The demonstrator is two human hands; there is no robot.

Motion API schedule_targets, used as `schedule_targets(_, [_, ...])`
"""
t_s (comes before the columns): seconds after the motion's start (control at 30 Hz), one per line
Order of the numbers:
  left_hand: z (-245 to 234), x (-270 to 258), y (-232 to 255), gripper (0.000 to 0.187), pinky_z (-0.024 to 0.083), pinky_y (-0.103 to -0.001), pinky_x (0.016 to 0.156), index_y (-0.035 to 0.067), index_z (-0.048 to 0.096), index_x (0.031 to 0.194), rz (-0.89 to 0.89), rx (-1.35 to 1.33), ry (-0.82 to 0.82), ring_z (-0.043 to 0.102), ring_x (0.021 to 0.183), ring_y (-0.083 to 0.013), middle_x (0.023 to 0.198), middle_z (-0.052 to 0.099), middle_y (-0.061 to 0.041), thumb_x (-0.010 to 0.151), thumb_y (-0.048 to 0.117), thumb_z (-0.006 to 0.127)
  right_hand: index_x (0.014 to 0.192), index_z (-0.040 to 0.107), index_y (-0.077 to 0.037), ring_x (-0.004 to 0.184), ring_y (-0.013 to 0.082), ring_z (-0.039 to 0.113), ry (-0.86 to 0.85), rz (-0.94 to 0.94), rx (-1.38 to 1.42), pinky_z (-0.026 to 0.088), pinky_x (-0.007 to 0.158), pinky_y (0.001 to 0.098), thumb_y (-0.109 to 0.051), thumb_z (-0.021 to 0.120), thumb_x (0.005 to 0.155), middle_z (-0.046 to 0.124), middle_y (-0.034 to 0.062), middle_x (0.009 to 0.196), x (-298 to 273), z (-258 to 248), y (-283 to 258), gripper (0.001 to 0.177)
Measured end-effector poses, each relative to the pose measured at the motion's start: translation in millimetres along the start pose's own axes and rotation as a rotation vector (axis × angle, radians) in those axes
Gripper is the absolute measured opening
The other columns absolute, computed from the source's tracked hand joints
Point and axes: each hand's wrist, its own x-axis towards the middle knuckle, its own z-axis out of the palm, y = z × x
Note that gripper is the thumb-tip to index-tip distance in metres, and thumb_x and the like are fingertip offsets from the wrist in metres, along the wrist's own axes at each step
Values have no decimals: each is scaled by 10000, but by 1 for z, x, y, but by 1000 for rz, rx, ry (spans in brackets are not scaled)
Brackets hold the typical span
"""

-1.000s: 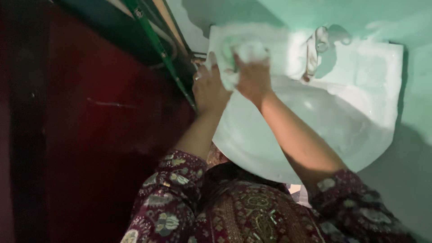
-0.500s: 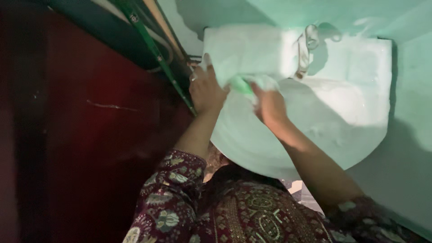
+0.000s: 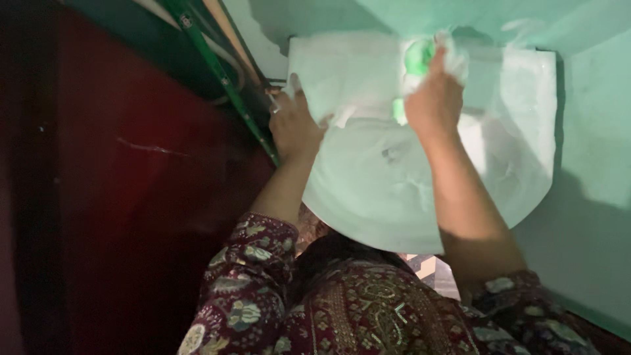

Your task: The person cleans a sink and a faucet using a sponge and green liquid soap, rubbing the basin and the metal surfaces.

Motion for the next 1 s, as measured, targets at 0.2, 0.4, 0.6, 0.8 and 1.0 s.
schedule_targets(0.2, [-3,-2,5,1122,517,-417,994,117,257,1587,10,54,21,577,1204,-375,1449,447,-275,751,633,800,1435,427,-46,1054,508,662,-122,285,300,505,883,584,-229,639,1047,694,305,1138,-56,-35,12,479])
schedule_targets(0.4, [-7,-4,8,1120,490,-447,1013,111,257,1592,16,49,29,560,1236,-374,1398,488,-231,765,640,796,1525,364,97,1106,535,630,-112,270,85,512,939,566,-315,669,1097,648,366,1208,-29,-4,39,668])
schedule_targets(0.6, [-4,-4,7,1126,499,-445,972,122,265,1571,31,70,108,533,1232,-397,1425,462,-280,735,659,794,1522,300,88,1166,474,600,-201,452,47,491,982,491,-503,819,834,606,337,1287,17,24,60,1045])
schedule_targets(0.8, [1,0,5,1127,492,-453,990,123,235,1594,-9,50,5,520,1267,-399,1447,446,-283,769,672,772,1523,296,98,1185,432,615,-228,436,80,505,988,467,-462,837,802,579,314,1344,12,29,61,1061])
schedule_targets(1.0, [1,-1,7,1116,476,-455,1009,115,251,1583,21,80,66,508,1271,-406,1456,438,-287,771,679,769,1592,353,129,1171,487,661,-180,361,-117,531,1045,504,-223,677,929,655,349,1270,-14,28,38,818])
